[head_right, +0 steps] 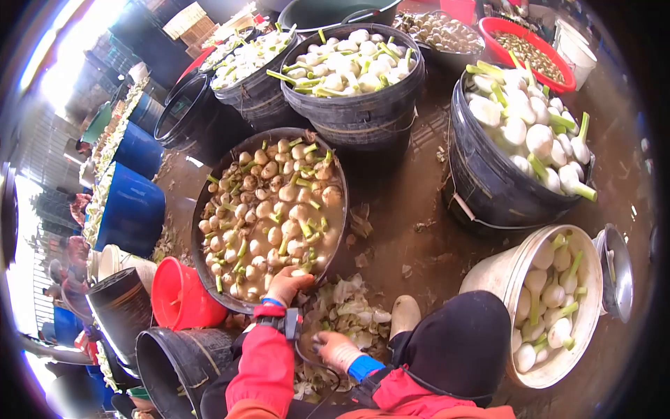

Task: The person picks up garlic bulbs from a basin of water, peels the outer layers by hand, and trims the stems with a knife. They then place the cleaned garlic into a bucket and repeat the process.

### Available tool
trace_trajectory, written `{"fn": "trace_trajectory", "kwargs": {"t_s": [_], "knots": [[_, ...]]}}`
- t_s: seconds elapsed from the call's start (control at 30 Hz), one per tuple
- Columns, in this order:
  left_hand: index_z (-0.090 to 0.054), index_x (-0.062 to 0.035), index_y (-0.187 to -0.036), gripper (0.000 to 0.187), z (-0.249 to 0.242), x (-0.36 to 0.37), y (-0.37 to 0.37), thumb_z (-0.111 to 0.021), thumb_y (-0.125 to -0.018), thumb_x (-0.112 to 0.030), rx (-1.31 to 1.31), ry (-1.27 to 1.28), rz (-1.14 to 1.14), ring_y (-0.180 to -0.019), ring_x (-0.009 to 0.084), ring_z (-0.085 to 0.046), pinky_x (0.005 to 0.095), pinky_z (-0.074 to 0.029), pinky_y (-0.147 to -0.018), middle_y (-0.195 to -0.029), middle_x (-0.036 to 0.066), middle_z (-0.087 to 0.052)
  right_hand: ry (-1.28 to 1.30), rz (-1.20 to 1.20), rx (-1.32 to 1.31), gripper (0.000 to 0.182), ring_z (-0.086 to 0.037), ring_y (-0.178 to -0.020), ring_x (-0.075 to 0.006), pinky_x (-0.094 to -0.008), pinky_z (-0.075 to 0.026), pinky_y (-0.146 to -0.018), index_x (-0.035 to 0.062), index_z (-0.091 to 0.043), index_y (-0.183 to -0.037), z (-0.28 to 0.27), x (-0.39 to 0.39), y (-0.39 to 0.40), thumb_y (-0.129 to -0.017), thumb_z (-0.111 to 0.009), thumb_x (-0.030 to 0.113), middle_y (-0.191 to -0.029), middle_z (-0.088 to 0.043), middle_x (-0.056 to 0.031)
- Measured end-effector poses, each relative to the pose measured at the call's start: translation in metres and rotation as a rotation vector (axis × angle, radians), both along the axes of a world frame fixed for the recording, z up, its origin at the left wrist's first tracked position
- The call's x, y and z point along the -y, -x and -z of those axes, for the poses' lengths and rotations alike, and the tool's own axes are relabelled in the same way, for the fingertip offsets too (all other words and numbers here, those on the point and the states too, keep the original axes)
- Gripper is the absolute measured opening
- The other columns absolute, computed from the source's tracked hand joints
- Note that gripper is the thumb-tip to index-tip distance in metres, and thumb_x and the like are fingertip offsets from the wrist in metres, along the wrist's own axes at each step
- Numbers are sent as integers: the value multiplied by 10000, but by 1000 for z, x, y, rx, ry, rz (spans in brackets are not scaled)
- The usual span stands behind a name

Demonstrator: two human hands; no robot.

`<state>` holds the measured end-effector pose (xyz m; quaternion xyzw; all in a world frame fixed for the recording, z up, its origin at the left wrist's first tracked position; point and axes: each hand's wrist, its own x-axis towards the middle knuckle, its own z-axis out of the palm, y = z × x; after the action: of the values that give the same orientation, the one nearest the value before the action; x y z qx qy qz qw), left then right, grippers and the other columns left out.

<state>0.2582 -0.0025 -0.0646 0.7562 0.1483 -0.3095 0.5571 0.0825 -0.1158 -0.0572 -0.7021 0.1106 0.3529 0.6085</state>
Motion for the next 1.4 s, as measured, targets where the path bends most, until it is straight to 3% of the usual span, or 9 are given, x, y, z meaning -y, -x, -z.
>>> {"fn": "trace_trajectory", "kwargs": {"t_s": [0.1,0.27,0.67,0.77,0.83,0.97,1.03,1.17,1.4], "knots": [[-526,-7,-1066,407,-65,-9,49,-715,-727,-131,78,333,-59,-670,101,-565,215,-446,-594,-790,31,-596,47,353,223,320,-607,-882,-149,-289,-476,-774,59,-595,-1115,-1,1,0,-833,-614,208,-999,-658,-121],[-408,22,-1268,638,-105,-15,146,-708,-708,-42,107,689,-226,-880,169,-598,276,-499,-779,-1021,79,-583,-730,835,62,372,-556,-995,-128,-243,-431,-879,-44,-536,-1181,-38,14,-11,-818,-610,-6,-1117,-596,-68],[-533,-21,-1154,535,-106,18,229,-731,-660,-74,1014,-607,167,-973,235,-551,306,-450,-855,-1057,103,-544,-238,313,244,280,-560,-891,-103,-254,-447,-810,21,-570,-1122,-50,18,19,-843,-548,44,-1001,-644,-51],[-558,-52,-1086,327,-114,18,224,-612,-785,-166,283,753,-508,-883,266,-592,319,-514,-743,-1059,122,-586,-386,391,406,284,-555,-875,-95,-251,-448,-801,34,-597,-1105,-60,20,21,-825,-549,10,-951,-652,-54],[-556,-45,-1078,340,-103,-5,222,-510,-859,-302,-40,1111,-774,-834,275,-610,341,-539,-654,-1004,141,-616,-392,414,467,286,-557,-873,-96,-245,-445,-809,24,-597,-1105,-76,24,25,-826,-538,-8,-957,-651,-51],[-563,-52,-1063,421,-96,-15,221,-455,-885,-418,-47,1091,-856,-780,287,-618,343,-547,-583,-948,152,-633,-370,501,555,293,-556,-907,-111,-237,-442,-811,12,-573,-1133,-65,18,20,-841,-583,39,-1002,-629,-56],[-533,-55,-1091,393,-97,-5,228,-504,-882,-386,1,1014,-838,-788,261,-618,317,-545,-593,-974,122,-618,-936,371,265,330,-561,-956,-120,-240,-431,-871,-6,-555,-1151,-68,19,21,-834,-617,62,-1038,-621,-36],[-274,-57,-1391,700,-82,10,237,-671,-816,-101,688,225,-251,-903,132,-536,270,-515,-699,-1097,65,-491,-680,560,-41,330,-587,-894,-126,-261,-473,-815,-13,-564,-1111,-67,14,23,-818,-664,101,-987,-625,-49],[-474,-87,-1184,559,-97,14,228,-547,-836,-519,324,534,-520,-606,124,-547,257,-452,-481,-840,15,-582,-757,654,60,311,-593,-864,-129,-260,-483,-781,-20,-587,-1101,-60,14,24,-797,-647,2,-975,-632,-55]]}}
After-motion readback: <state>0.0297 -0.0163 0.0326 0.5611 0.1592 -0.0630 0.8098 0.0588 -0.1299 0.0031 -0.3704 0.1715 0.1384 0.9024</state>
